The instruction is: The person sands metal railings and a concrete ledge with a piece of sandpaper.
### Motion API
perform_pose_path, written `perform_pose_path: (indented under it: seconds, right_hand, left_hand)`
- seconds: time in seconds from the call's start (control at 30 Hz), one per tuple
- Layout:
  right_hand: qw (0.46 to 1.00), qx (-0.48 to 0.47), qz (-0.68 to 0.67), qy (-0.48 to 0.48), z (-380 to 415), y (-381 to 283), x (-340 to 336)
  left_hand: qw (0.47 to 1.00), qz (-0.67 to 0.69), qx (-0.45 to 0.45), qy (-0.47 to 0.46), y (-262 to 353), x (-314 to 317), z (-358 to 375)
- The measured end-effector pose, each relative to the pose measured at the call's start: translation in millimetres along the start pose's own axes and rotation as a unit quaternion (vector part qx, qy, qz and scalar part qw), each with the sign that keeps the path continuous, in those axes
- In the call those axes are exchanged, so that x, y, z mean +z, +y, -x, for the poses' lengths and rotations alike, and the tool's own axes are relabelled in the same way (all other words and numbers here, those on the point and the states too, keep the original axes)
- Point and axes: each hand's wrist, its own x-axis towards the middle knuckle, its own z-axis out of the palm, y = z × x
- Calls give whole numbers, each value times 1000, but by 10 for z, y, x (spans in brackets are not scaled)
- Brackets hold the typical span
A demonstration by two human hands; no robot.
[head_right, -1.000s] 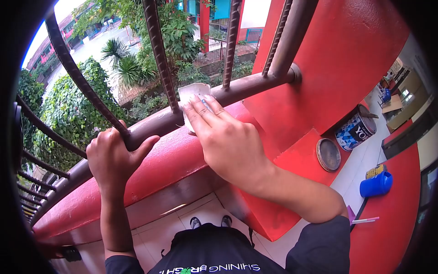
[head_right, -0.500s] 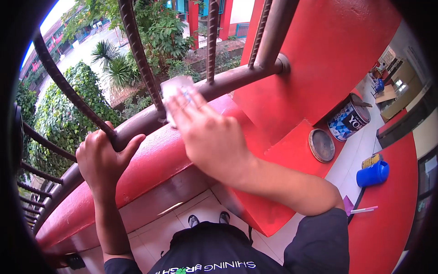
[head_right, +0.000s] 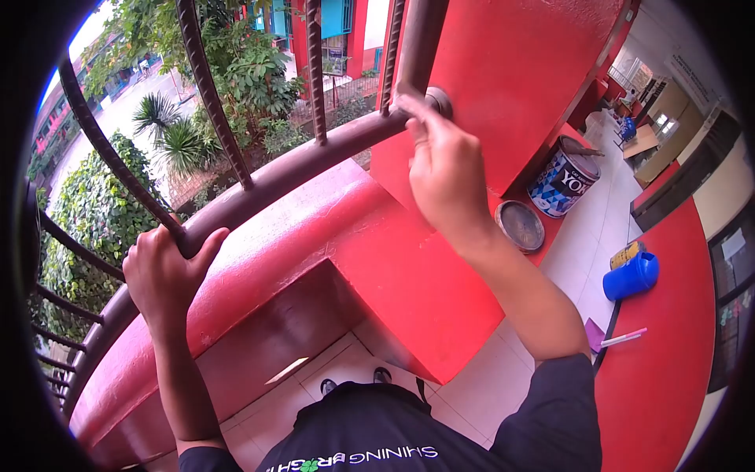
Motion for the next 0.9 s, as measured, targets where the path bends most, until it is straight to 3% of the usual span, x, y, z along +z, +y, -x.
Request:
perform_pose_path:
  seconds: [0.07,0.1,0.17,0.2,0.23,0.27,0.3,0.37,0.53,0.6,0.63,0.67,0.73,0.77,0.83,0.9]
  right_hand:
    - [994,21,-43,100,-73,98,70]
    - [999,-1,-25,46,-30,144,215]
    - [987,-81,135,42,161,234,683]
    - [987,-80,135,44,215,74,680]
    - [994,-58,91,-16,280,-144,627]
    - [995,-37,47,-76,322,-261,589]
    - [996,-36,47,-71,289,-165,597]
    - [995,5,89,35,178,175,632]
    - [996,-83,25,-10,417,-314,712]
    - [999,11,-6,40,293,-185,585]
    - [993,108,-15,53,198,-166,442]
    - [982,84,-30,168,146,64,440]
    - [963,116,-66,233,-50,588,405]
    - [958,212,-101,164,-155,530,240]
    - [836,370,-363,178,-394,317,192]
    - [828,433,-320,157,-579,358,311]
  left_hand:
    - [1000,10,1,10,3,-8,20]
    - [1000,18,1,19,2,-20,17]
    - [997,70,-12,-17,-27,-44,11]
    - [991,126,18,39,-46,-28,18]
    - [978,180,47,97,-81,-23,22]
    - [975,206,47,65,-170,-43,48]
    - [975,205,51,67,-218,-39,76]
    - [906,357,120,192,-290,-39,166]
    - [933,249,32,256,-957,-58,964]
    - [945,144,-26,291,-1316,-84,1294]
    - [946,107,-58,302,-1524,-122,1428]
    - [939,81,-91,322,-1772,-141,1558]
    - [926,28,-151,344,-2266,-182,1752]
    - [921,2,-177,347,-2512,-218,1815]
    - [909,-47,-210,356,-2943,-241,1888]
    - [913,-80,-193,349,-3450,-176,1991]
